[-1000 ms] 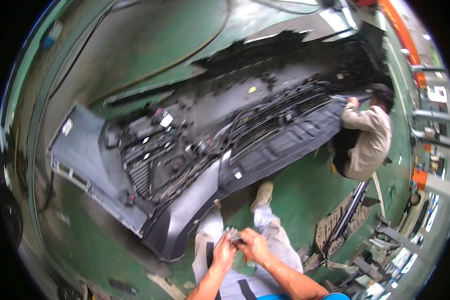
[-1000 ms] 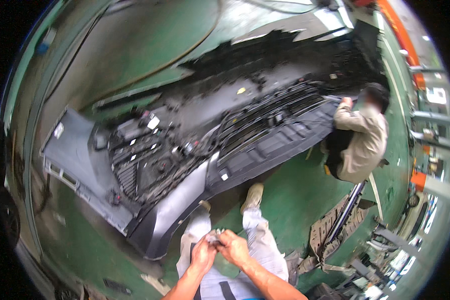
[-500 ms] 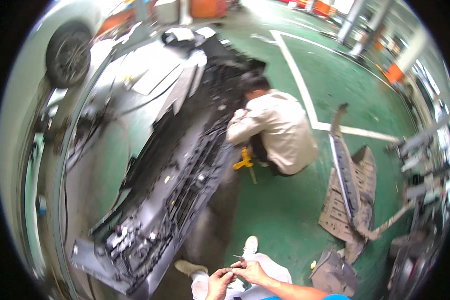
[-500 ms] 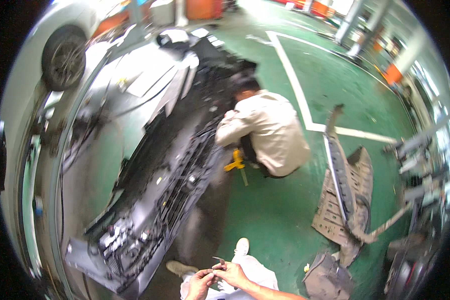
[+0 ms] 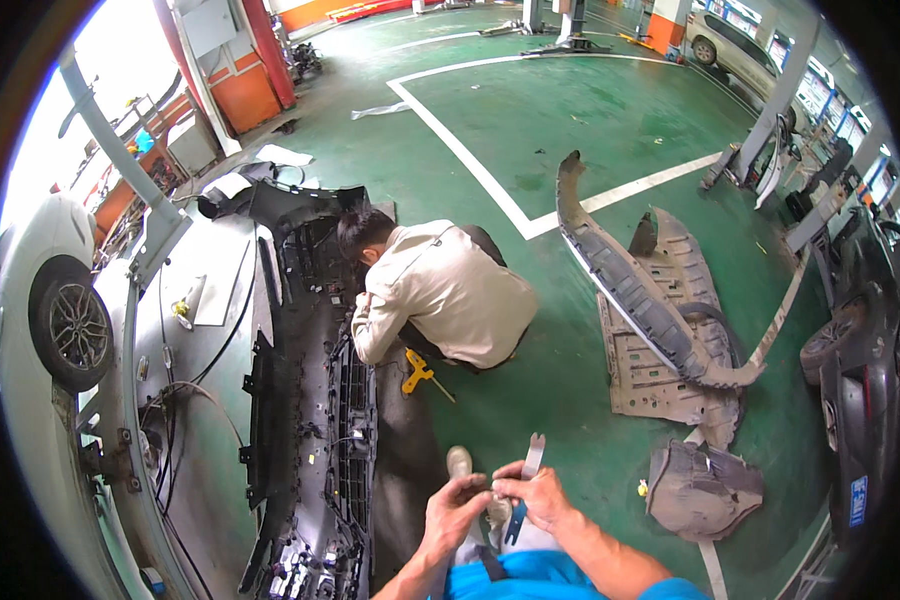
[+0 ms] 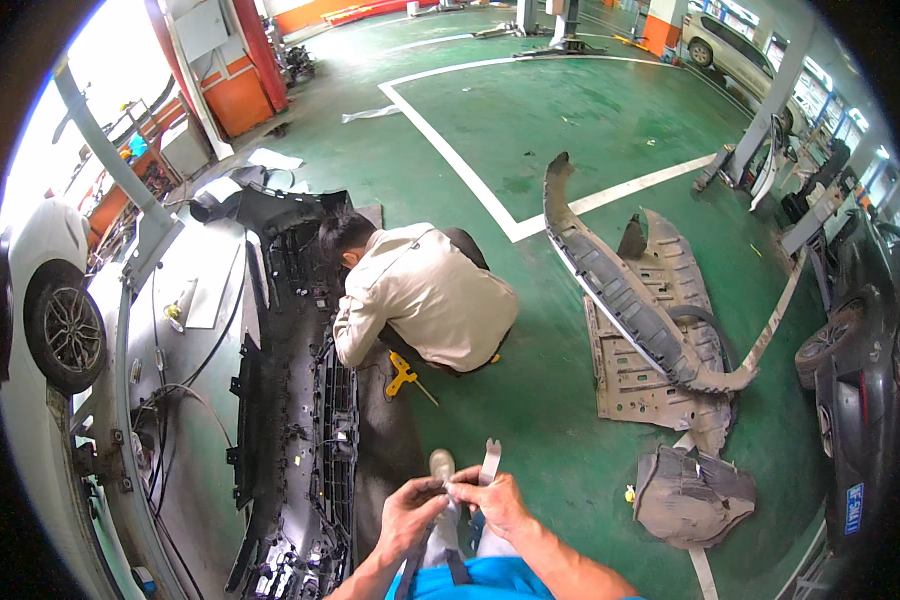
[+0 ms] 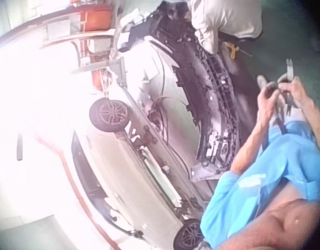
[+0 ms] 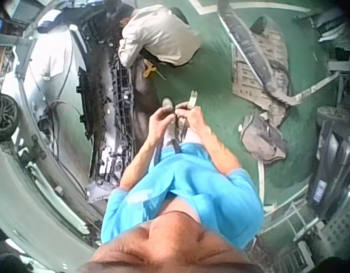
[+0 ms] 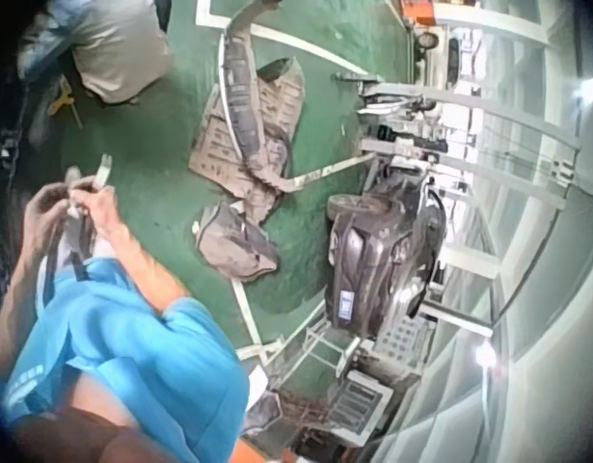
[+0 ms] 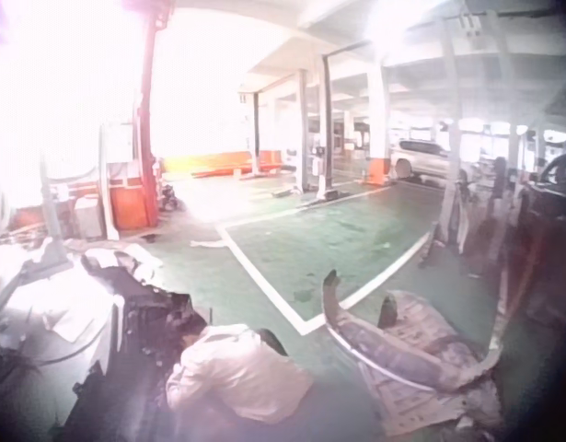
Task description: The person removes a car bumper from the vehicle using a screwdriver and hands, then works on the detached bumper on the floor, prying and adjusting clips and panels. The person handles the bumper and a plastic underbody panel, using tools to detach and reposition components.
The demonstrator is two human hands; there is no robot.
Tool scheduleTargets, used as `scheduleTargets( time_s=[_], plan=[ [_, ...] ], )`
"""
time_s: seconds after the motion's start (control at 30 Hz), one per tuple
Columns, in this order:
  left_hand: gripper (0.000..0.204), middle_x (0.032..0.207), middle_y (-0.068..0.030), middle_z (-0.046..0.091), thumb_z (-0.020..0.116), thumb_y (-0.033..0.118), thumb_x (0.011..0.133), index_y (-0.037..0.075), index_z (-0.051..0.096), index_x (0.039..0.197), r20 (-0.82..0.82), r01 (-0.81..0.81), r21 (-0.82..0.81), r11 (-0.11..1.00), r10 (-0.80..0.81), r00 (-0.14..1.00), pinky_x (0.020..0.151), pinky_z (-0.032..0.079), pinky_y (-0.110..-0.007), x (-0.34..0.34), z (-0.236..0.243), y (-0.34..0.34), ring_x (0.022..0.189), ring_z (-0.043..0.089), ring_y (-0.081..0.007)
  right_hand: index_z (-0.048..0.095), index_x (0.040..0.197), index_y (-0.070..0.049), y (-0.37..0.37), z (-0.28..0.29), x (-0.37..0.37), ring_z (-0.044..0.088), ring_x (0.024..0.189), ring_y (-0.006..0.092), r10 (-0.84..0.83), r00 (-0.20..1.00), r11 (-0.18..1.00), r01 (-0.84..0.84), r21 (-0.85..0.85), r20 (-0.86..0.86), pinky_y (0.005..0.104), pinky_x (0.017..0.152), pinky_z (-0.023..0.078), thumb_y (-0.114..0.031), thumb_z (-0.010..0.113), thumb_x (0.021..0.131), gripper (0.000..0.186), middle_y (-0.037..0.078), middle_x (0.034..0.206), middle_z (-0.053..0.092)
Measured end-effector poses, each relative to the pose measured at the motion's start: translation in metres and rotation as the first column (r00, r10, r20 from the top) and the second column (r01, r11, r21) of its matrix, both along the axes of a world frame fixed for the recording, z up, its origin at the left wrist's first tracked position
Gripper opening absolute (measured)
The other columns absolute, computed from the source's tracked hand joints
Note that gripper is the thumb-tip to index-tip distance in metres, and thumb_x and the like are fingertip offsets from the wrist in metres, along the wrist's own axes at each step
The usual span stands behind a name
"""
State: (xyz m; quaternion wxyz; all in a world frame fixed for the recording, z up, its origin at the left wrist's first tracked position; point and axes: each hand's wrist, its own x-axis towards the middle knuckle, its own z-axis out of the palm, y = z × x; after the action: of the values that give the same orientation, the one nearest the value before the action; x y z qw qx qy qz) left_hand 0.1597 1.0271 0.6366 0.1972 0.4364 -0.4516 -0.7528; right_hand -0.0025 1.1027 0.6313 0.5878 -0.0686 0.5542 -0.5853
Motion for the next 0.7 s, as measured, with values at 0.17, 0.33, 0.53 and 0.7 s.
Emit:
scheduleTargets(
  time_s=[0.17,0.33,0.53,0.7],
  plan=[
    [0.015,0.098,-0.0048,0.071,0.074,0.000,0.091,-0.002,0.069,0.104,-0.257,0.077,-0.062,0.995,-0.091,0.962,0.083,0.053,-0.025,-0.053,0.029,-0.053,0.090,0.065,-0.0102,0.074,0.101,0.001,-0.031,0.042,-0.037,0.067,0.071,0.0133,-0.140,0.989,0.987,0.136,-0.081,-0.046,0.0239,0.058,0.048,-0.005,0.077,0.085,0.018,0.009,0.084,0.073],
    [0.017,0.099,-0.0043,0.072,0.073,0.005,0.093,-0.001,0.069,0.109,-0.210,0.235,-0.091,0.968,-0.250,0.945,0.080,0.053,-0.024,-0.094,0.046,-0.098,0.090,0.064,-0.0087,0.073,0.109,0.002,-0.051,0.077,-0.073,0.070,0.077,0.0123,-0.182,0.960,0.979,0.156,-0.132,-0.213,0.0224,0.060,0.050,-0.007,0.075,0.088,0.022,0.009,0.091,0.075],
    [0.029,0.108,-0.0087,0.073,0.074,0.008,0.093,-0.004,0.068,0.119,-0.234,0.351,0.019,0.936,-0.337,0.912,0.088,0.053,-0.026,-0.151,0.044,-0.130,0.096,0.066,-0.0108,0.069,0.111,0.007,-0.073,0.080,-0.097,0.072,0.089,0.0184,-0.406,0.873,0.914,0.381,-0.142,-0.271,0.0304,0.082,0.061,0.002,0.072,0.087,0.024,0.014,0.101,0.074],
    [0.026,0.106,-0.0085,0.074,0.073,0.009,0.094,-0.004,0.070,0.116,-0.095,0.396,-0.066,0.916,-0.401,0.911,0.087,0.054,-0.027,-0.206,0.030,-0.151,0.095,0.066,-0.0113,0.072,0.111,0.004,-0.088,0.065,-0.150,0.071,0.085,0.0156,-0.364,0.868,0.930,0.355,-0.090,-0.339,0.0273,0.073,0.057,-0.003,0.073,0.088,0.024,0.011,0.096,0.075]
  ],
)
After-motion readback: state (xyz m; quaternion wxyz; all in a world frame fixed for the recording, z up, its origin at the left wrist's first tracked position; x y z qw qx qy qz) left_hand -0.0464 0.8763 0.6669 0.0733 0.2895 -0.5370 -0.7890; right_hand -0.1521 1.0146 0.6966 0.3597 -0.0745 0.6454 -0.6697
